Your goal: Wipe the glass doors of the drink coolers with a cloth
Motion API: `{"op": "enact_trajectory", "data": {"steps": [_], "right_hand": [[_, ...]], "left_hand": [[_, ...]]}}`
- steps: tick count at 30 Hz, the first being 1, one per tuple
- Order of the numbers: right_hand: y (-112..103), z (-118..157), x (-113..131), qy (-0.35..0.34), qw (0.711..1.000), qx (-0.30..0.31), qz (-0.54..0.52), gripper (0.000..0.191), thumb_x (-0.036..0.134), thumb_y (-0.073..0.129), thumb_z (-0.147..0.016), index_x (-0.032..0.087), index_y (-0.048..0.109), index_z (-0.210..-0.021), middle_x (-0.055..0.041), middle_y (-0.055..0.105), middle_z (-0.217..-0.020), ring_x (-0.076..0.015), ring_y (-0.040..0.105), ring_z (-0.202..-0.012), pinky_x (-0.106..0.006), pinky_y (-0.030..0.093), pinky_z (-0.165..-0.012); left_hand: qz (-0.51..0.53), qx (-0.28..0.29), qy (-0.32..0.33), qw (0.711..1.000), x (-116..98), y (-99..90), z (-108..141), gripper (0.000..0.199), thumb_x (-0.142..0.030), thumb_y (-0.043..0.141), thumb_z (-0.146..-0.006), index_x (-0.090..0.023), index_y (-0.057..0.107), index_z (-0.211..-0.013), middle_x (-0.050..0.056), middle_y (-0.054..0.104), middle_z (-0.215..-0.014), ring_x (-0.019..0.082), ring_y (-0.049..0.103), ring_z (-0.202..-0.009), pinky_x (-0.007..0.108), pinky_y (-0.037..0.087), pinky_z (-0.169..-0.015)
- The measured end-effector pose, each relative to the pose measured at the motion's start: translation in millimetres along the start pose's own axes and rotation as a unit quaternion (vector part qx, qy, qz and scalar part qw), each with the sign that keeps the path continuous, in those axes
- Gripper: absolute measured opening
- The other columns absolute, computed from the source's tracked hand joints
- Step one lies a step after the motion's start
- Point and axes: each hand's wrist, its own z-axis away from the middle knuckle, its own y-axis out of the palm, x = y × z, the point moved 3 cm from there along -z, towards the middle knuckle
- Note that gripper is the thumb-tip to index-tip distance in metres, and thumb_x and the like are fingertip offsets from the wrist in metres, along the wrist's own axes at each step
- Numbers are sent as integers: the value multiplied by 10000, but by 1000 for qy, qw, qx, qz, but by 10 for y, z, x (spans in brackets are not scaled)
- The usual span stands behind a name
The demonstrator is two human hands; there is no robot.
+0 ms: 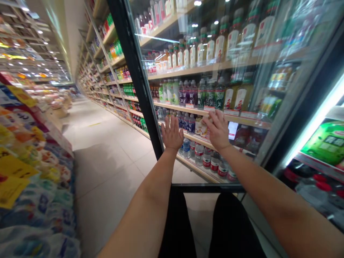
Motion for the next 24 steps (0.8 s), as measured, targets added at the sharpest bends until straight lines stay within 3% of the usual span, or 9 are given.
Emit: {"op": "enact_trajectory", "data": {"steps": [3,5,7,10,12,15,18,21,24], "right_hand": [[63,6,143,-79,993,81,-20,502,31,503,-975,295,691,-1359,-43,555,-1569,-279,363,-1559,-590,330,-1267],[59,-69,155,-114,988,97,-30,487,23,501,-972,295,702,-1322,-34,573,-1554,-268,399,-1539,-577,345,-1261],[-1,-264,34,-83,995,54,-29,465,34,485,-982,299,707,-1293,-30,570,-1555,-265,375,-1551,-586,329,-1267],[-144,-588,-255,18,998,-61,-20,453,63,446,-1004,313,699,-1285,-27,542,-1575,-270,315,-1578,-619,308,-1269],[-211,-665,-363,43,995,-84,-18,452,71,432,-1009,310,695,-1287,-28,517,-1594,-274,294,-1587,-635,296,-1271],[-210,-506,-280,-43,998,34,-32,442,54,459,-997,286,710,-1277,-40,518,-1598,-275,319,-1578,-614,301,-1278],[-202,-251,-126,-134,977,159,-47,449,17,519,-955,275,730,-1256,-38,580,-1547,-260,416,-1529,-549,361,-1264],[-271,-275,-179,-125,979,157,-38,425,0,533,-930,247,751,-1199,-53,598,-1528,-274,432,-1518,-560,369,-1254],[-397,-528,-433,-36,996,80,-11,404,17,490,-945,226,744,-1181,-75,547,-1573,-308,346,-1563,-638,328,-1250]], "left_hand": [[2,4,-2,1000,-2,3,-5,613,-289,508,-1029,-105,452,-1611,131,309,-1699,310,81,-1619,564,54,-1344],[7,3,-6,1000,-4,-1,-8,608,-290,503,-1029,-112,456,-1609,123,314,-1698,306,88,-1620,563,64,-1345],[13,0,-10,1000,-8,-11,-8,602,-291,505,-1028,-113,469,-1602,122,324,-1694,307,96,-1620,564,65,-1346],[18,4,-16,1000,-14,-35,-2,604,-292,522,-1025,-111,472,-1599,132,331,-1692,310,102,-1620,561,56,-1347],[17,12,-19,1000,-17,-52,3,602,-285,520,-1030,-104,467,-1601,145,323,-1694,314,104,-1620,560,49,-1347],[15,23,-20,999,-24,-70,0,601,-272,495,-1040,-86,445,-1609,161,298,-1703,320,93,-1621,570,42,-1345],[25,28,-23,999,-40,-87,-8,616,-281,461,-1047,-88,403,-1629,156,283,-1713,316,59,-1626,593,41,-1340],[43,32,-29,998,-60,-143,-3,635,-313,453,-1043,-126,376,-1644,138,299,-1716,309,56,-1628,570,41,-1353],[48,22,-19,998,-68,-284,-14,626,-373,456,-1040,-181,403,-1633,125,338,-1704,341,145,-1622,549,107,-1360]]}}
